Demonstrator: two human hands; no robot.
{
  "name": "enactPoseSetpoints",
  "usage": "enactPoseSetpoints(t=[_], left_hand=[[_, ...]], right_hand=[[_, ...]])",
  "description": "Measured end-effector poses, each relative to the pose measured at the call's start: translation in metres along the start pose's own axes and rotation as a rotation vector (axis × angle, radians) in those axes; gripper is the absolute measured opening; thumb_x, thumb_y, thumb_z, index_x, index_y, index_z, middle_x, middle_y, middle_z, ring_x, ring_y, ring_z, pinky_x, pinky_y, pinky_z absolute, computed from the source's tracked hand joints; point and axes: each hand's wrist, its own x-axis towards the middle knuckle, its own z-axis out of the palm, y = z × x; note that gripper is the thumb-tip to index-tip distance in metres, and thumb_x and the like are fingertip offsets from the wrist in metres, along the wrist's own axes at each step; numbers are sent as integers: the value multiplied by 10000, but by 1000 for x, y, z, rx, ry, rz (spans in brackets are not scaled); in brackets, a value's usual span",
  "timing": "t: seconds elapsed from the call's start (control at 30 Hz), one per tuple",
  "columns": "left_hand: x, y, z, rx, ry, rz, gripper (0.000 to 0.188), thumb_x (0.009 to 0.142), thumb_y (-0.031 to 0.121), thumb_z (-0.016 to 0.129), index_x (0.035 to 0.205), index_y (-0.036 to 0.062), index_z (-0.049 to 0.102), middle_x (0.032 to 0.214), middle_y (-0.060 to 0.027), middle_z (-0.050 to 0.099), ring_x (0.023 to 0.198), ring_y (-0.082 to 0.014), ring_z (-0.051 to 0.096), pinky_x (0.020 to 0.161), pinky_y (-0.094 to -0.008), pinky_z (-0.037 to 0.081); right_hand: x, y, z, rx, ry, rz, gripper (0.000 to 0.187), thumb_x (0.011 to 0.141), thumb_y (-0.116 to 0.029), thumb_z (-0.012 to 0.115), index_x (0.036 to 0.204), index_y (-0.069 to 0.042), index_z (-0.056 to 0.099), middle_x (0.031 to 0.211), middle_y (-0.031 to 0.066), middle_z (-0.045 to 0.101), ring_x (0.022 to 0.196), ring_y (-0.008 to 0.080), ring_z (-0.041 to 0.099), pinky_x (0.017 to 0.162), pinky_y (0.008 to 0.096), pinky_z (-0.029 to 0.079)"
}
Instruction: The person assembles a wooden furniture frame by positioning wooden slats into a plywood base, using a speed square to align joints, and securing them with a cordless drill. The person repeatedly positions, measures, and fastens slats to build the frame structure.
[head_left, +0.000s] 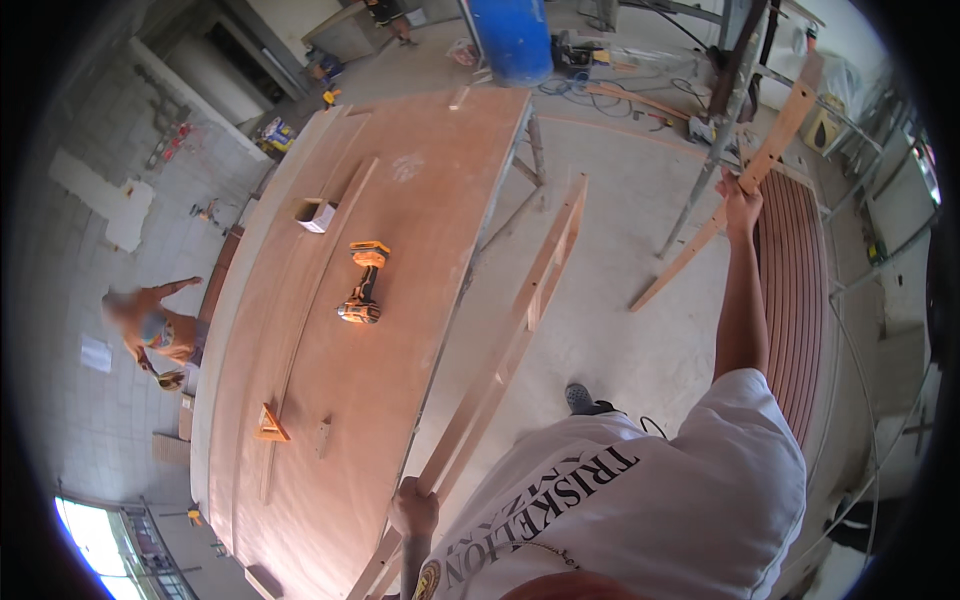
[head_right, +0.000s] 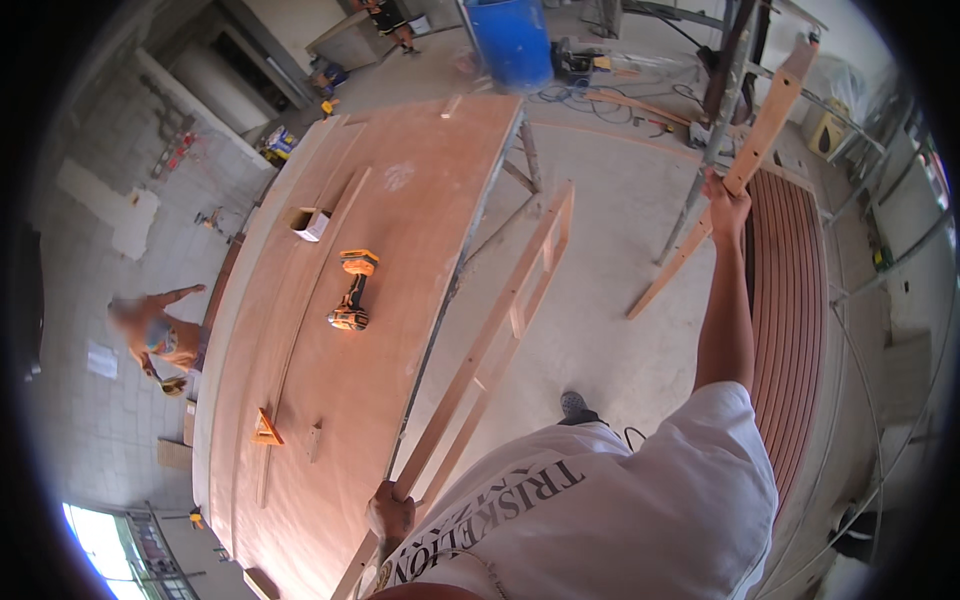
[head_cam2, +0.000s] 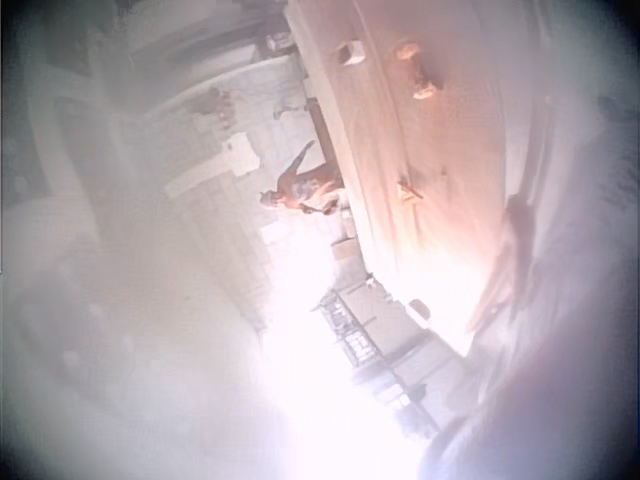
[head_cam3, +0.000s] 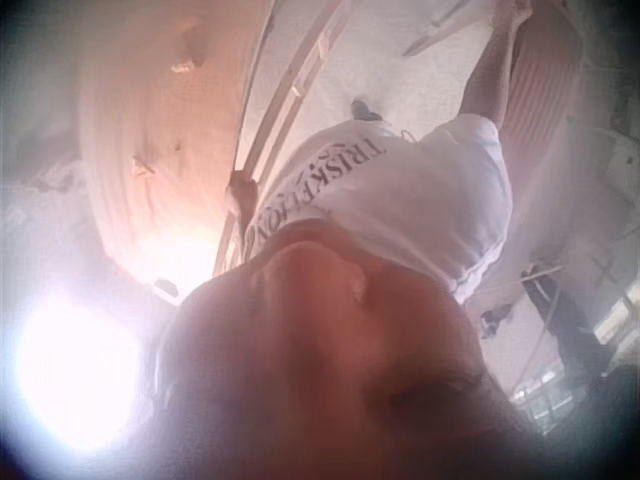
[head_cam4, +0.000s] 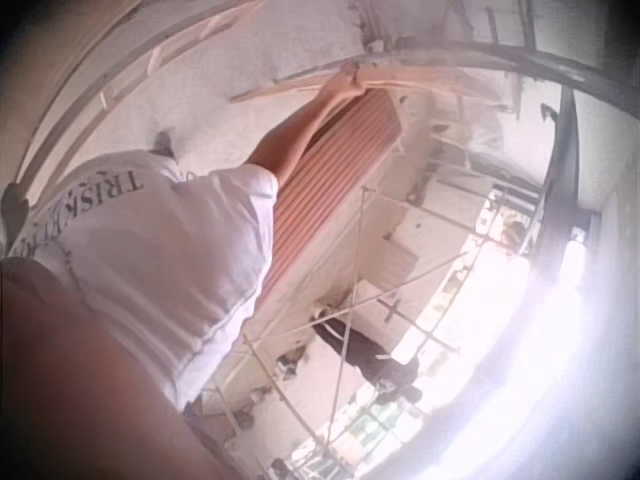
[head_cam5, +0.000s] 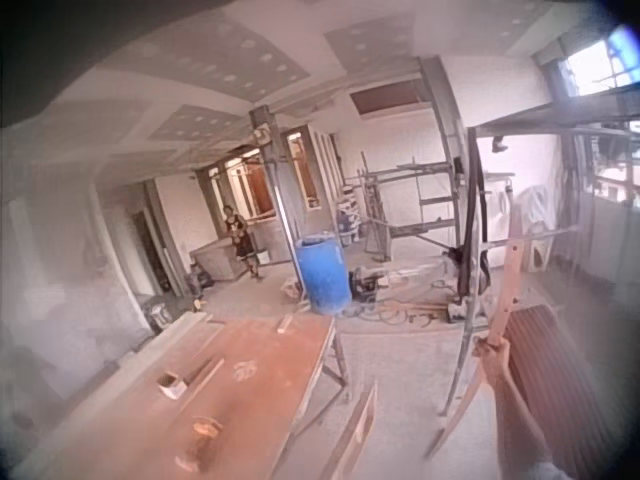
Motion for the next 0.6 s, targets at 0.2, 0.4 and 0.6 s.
enactPoseSetpoints(t=[0.2,0.4,0.6], left_hand=[[-8,-8,10,88,-99,-41,82,773,153,714,839,148,666,794,-102,725,795,-334,722,716,-471,561],[-8,-11,17,105,-152,-29,132,780,170,739,886,127,673,843,-120,733,846,-338,724,753,-471,568],[-8,-12,20,158,-239,-44,157,790,206,734,916,122,696,892,-132,750,918,-337,732,807,-465,581]], right_hand=[[-33,-15,10,-84,-76,40,284,895,-180,778,692,-74,610,616,3,555,591,114,519,623,316,417],[-83,-24,48,-71,-130,27,335,897,-161,751,627,-70,576,580,-7,519,562,108,489,575,308,384],[-136,-8,97,-82,-302,65,232,918,-115,750,744,2,650,672,2,597,662,109,567,629,291,448]])
